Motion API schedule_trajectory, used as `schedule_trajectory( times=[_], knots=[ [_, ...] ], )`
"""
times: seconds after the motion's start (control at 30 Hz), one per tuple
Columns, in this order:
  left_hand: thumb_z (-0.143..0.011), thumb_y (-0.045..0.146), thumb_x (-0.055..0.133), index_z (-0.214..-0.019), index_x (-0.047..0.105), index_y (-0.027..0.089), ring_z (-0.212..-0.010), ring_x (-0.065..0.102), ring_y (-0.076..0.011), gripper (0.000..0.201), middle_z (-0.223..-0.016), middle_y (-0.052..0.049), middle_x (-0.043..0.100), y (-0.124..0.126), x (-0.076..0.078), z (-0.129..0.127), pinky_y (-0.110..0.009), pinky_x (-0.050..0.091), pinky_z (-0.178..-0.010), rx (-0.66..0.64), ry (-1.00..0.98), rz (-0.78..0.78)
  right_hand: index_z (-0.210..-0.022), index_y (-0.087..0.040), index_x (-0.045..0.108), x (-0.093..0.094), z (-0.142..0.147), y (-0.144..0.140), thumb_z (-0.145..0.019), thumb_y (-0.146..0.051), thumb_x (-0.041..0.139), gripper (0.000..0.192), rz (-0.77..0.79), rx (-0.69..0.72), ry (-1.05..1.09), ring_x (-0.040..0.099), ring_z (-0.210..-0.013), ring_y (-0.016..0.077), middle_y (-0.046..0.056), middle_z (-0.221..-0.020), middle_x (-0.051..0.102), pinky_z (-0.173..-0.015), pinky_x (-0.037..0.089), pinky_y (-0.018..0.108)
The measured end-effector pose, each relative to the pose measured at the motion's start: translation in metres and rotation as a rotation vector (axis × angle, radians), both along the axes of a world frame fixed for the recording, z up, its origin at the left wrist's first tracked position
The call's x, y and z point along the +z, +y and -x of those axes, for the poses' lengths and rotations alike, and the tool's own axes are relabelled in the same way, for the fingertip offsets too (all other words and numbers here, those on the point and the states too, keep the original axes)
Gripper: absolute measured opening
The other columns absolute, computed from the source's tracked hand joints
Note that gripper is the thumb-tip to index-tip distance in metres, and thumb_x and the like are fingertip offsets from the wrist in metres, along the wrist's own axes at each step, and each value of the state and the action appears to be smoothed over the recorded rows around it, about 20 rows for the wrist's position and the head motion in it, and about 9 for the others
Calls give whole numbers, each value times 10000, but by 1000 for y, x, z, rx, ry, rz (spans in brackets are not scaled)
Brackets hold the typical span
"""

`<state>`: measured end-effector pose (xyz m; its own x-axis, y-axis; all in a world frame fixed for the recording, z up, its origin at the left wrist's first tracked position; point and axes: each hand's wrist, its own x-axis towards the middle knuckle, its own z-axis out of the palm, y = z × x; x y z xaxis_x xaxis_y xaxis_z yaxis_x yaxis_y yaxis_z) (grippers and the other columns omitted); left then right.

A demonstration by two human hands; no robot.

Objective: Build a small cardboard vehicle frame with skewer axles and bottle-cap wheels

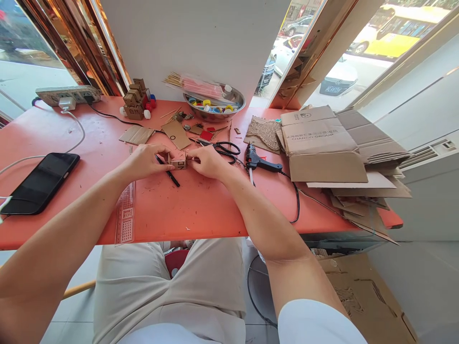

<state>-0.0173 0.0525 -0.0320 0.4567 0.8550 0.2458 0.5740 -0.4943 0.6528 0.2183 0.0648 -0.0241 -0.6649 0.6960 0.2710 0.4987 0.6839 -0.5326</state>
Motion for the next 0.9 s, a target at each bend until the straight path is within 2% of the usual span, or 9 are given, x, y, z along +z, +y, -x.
schedule_trajectory(
  times=[0.17, 0.43, 0.6, 0.77, 0.9],
  knots=[
    [-760, 370, 800, -911, 787, 223, -815, 767, -213, 210, -869, -38, 826, 3, -3, 1, -323, 644, -800, 14, -9, 0, -719, -181, 681, 1, -1, 1, -821, -158, 527, 186, 17, 14, 9, 485, -660, 139, -8, -669, 628, -664, 379, 249],
    [-740, 343, 797, -898, 789, 225, -797, 761, -209, 197, -861, -35, 829, 3, -2, 1, -316, 638, -780, 17, -7, -5, -740, -176, 678, 1, 0, -1, -830, -152, 524, 180, 26, -26, -21, 510, -680, 144, -2, -673, 610, -688, 380, 260],
    [-730, 348, 799, -939, 796, 228, -774, 746, -198, 241, -865, -29, 829, 2, -2, 1, -312, 636, -758, 31, -7, 10, -691, -202, 603, 3, 0, -3, -839, -155, 519, 177, 23, -35, -28, 513, -663, 152, -7, -639, 587, -694, 386, 272],
    [-743, 348, 799, -962, 789, 228, -782, 746, -198, 250, -865, -23, 823, 0, -2, 2, -313, 635, -773, 24, -5, 23, -757, -213, 612, 1, 1, -4, -791, -103, 522, 146, -11, -69, -9, 563, -727, 180, 22, -731, 671, -731, 407, 287],
    [-755, 335, 775, -977, 780, 228, -789, 744, -195, 246, -870, -26, 819, 0, -1, 3, -299, 621, -779, 28, 22, -1, -703, -222, 553, -1, 3, -3, -776, -84, 526, 159, -2, -43, -6, 592, -764, 189, 36, -760, 688, -747, 415, 290]
  ],
)
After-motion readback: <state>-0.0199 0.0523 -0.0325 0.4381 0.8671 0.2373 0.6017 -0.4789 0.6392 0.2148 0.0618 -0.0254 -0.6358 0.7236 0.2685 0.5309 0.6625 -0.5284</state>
